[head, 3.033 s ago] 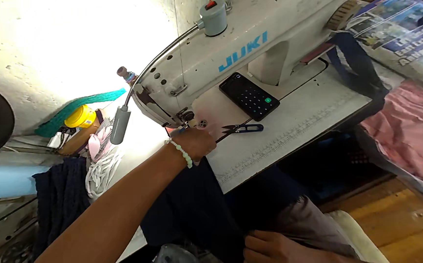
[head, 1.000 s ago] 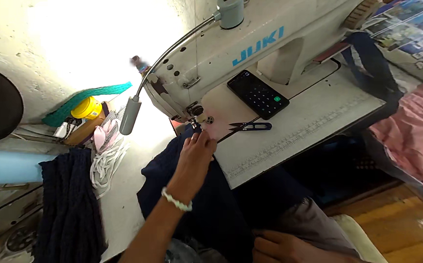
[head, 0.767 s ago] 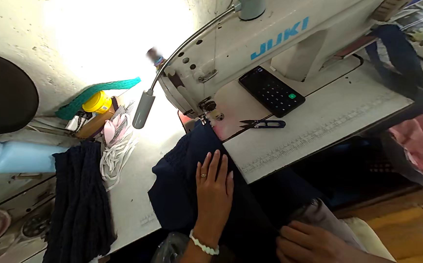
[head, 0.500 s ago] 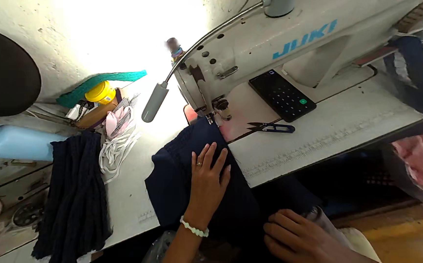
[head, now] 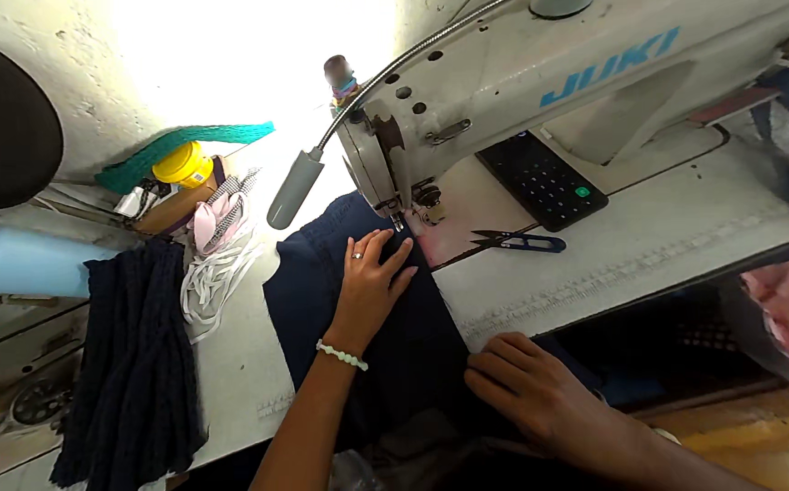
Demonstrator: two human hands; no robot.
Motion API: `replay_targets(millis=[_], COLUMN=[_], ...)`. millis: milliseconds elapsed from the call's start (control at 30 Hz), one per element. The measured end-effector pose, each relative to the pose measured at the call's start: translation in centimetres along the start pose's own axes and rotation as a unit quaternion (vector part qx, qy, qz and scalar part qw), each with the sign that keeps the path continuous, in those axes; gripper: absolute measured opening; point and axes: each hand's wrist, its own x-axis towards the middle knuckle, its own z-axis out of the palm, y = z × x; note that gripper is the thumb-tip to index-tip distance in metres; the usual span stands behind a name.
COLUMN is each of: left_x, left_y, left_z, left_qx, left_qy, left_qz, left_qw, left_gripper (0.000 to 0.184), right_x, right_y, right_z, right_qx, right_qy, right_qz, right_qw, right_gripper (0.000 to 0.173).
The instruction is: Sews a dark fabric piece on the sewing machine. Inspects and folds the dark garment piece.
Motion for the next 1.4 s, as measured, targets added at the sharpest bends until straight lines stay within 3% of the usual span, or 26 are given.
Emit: replay_targets(millis=[200, 367, 533, 733, 933, 1133, 1200, 1267, 1367, 1400], left_x=[1.4, 1.9, 4.4, 6.3, 7.4, 8.0, 7.6, 6.2, 1.7, -0.1], left_y=[0.2, 3.1, 4.6, 5.8, 5.4, 5.1, 4.9, 5.3, 7.2, 7.8], left_z=[-0.9, -3.2, -4.5, -5.1, -4.6, -3.8, -3.5, -3.5, -2.9, -2.2], left_qx=[0.026, -0.088, -0.066, -0.011, -0.040, -0.111, -0.129, -0.114, -0.003, 0.040], left_qy=[-0.013, -0.192, -0.340, -0.403, -0.449, -0.502, -0.486, -0.426, -0.187, -0.101], left_qz=[0.097, 0.122, 0.113, 0.192, 0.186, 0.127, 0.122, 0.115, 0.070, 0.046], left_qw=[0.995, 0.970, 0.931, 0.895, 0.873, 0.848, 0.856, 0.890, 0.980, 0.993], left_gripper=[0.021, 0.017, 0.010, 0.010, 0.001, 0.006, 0.006, 0.008, 0.006, 0.007], right_x=[1.2, 1.2, 1.2, 1.6, 1.7, 1.8, 1.8, 1.8, 1.6, 1.5], right_y=[1.0, 0.9, 0.8, 0.6, 0.4, 0.4, 0.4, 0.4, 0.4, 0.5], right_z=[0.5, 0.6, 0.6, 0.3, 0.6, 0.5, 0.6, 0.4, 0.3, 0.4], right_qx=[-0.011, -0.015, -0.015, -0.026, -0.031, -0.034, -0.037, -0.043, -0.047, -0.046], right_qy=[0.012, 0.020, 0.020, 0.022, 0.020, 0.015, 0.015, 0.010, 0.007, 0.008], right_qz=[0.000, -0.003, -0.008, -0.019, -0.028, -0.030, -0.030, -0.028, -0.024, -0.021], right_qw=[1.000, 1.000, 1.000, 0.999, 0.999, 0.999, 0.999, 0.999, 0.999, 0.999], right_gripper=[0.020, 0.020, 0.020, 0.020, 0.021, 0.022, 0.022, 0.022, 0.022, 0.023])
